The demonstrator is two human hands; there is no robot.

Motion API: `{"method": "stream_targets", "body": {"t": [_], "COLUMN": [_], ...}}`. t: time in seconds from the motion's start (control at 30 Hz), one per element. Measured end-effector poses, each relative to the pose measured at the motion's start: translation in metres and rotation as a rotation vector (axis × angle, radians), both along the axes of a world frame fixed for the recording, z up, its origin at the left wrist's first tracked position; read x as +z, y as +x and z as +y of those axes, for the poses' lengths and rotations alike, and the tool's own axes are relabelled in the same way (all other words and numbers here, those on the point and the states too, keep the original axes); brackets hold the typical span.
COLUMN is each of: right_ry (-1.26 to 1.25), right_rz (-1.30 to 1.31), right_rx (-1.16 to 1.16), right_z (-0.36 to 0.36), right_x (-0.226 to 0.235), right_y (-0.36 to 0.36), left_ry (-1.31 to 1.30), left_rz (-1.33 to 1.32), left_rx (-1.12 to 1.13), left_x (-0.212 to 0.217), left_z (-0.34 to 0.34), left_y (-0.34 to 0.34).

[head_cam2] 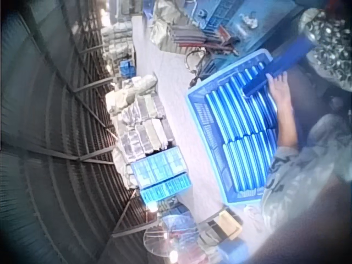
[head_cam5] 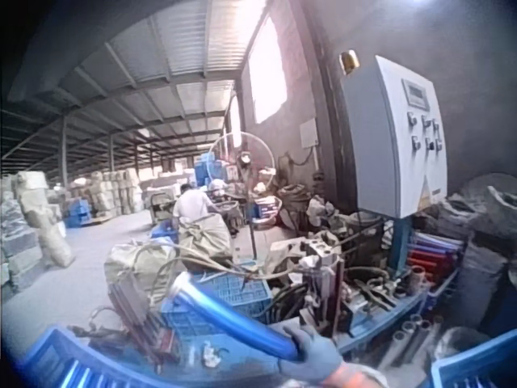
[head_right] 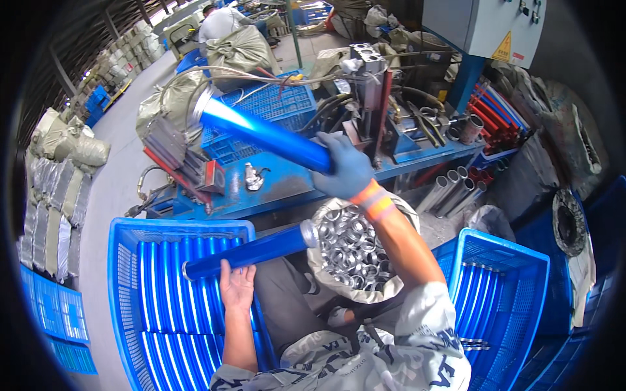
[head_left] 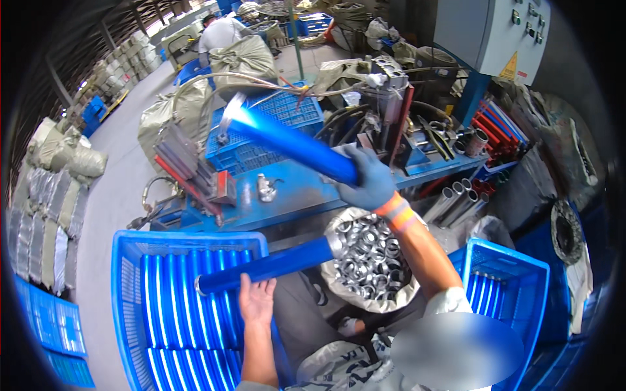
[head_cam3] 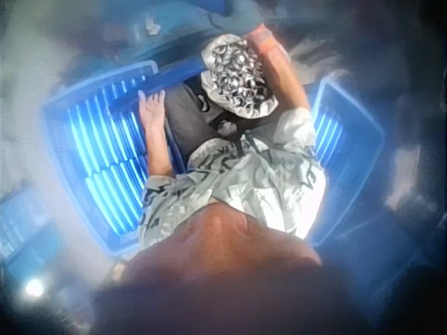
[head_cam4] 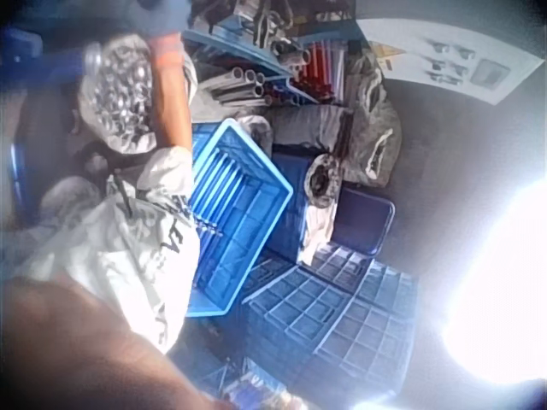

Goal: The recorder is assembling metal rings onto blue pipes and placing them into a blue storage bin.

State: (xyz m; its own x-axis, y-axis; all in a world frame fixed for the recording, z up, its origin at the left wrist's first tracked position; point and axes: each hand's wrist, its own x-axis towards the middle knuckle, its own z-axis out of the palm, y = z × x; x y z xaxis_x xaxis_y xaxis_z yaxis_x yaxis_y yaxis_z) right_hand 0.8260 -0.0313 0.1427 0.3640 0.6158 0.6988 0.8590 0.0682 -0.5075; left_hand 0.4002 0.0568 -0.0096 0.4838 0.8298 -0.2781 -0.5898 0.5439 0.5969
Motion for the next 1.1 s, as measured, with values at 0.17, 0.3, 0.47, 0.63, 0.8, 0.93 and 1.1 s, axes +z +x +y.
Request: {"method": "stream_targets", "body": {"t": [0.17, 0.3, 0.47, 0.63, 0.8, 0.93, 1.1], "right_ry": [0.282, 0.414, 0.428, 0.407, 0.395, 0.338, 0.270], "right_rz": [0.626, 0.789, 0.957, 0.994, 1.050, 1.049, 1.077], "right_rx": [-0.156, -0.317, -0.489, -0.583, -0.543, -0.487, -0.570], "right_z": [-0.204, -0.352, -0.464, -0.518, -0.481, -0.462, -0.477], "right_x": [-0.057, -0.084, -0.115, -0.137, -0.143, -0.137, -0.136], "right_y": [0.034, 0.000, -0.050, -0.070, -0.063, -0.069, -0.079], "left_ry": [0.093, 0.136, 0.100, -0.012, 0.023, 0.084, 0.115], "left_rz": [0.012, 0.003, 0.076, 0.148, 0.195, 0.300, 0.387], "left_rx": [-0.171, -0.104, -0.002, 0.032, -0.072, -0.180, -0.176], "left_x": [-0.003, 0.008, -0.038, -0.078, -0.085, -0.076, -0.060], "left_z": [0.014, 0.078, 0.170, 0.186, 0.215, 0.198, 0.184], "left_y": [0.174, 0.304, 0.358, 0.382, 0.364, 0.374, 0.367]}}
